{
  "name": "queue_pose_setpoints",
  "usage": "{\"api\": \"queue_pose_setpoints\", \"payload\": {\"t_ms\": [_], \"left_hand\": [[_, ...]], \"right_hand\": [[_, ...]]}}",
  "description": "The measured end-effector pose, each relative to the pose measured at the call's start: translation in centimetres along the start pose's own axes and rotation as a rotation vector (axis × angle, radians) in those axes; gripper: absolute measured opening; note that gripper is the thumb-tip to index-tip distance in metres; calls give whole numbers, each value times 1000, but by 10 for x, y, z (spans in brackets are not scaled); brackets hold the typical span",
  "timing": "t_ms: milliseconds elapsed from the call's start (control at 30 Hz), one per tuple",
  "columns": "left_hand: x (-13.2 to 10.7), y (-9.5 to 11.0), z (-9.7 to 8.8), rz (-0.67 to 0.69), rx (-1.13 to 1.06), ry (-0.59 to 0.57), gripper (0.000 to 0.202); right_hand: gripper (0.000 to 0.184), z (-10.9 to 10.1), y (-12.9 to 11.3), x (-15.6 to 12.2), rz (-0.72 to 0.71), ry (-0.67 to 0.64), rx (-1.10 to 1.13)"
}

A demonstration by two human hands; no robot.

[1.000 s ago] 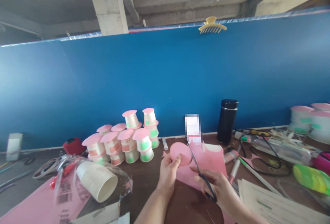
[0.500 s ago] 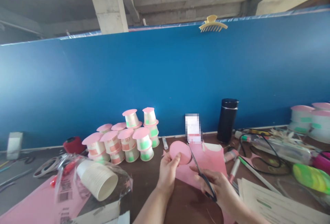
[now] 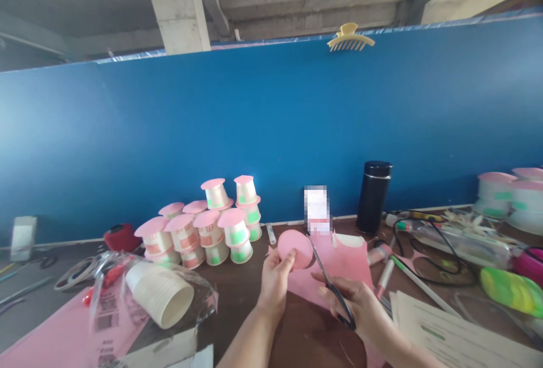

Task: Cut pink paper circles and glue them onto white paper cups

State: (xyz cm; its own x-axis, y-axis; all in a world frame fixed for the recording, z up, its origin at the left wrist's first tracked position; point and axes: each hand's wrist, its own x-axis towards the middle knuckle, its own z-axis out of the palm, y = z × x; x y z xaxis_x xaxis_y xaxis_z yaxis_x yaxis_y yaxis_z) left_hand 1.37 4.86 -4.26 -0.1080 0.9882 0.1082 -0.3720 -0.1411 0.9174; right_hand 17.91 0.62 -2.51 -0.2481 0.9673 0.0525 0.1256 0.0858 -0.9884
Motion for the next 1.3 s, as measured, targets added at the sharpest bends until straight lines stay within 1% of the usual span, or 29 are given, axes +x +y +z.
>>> {"api": "queue_pose_setpoints", "payload": {"t_ms": [267,500,967,1300], "left_hand": [[0,1,0,15,13,35,36],[0,1,0,5,10,42,34],[-4,15,7,8,0,88,37],[-2,11,5,9,-15,89,37]], "right_hand": [[53,-2,6,0,-6,-8,-13],[54,-2,4,0,4,-10,-24],[52,-2,3,-2,-5,4,-47],[50,-1,6,1,-1,41,-23]]}}
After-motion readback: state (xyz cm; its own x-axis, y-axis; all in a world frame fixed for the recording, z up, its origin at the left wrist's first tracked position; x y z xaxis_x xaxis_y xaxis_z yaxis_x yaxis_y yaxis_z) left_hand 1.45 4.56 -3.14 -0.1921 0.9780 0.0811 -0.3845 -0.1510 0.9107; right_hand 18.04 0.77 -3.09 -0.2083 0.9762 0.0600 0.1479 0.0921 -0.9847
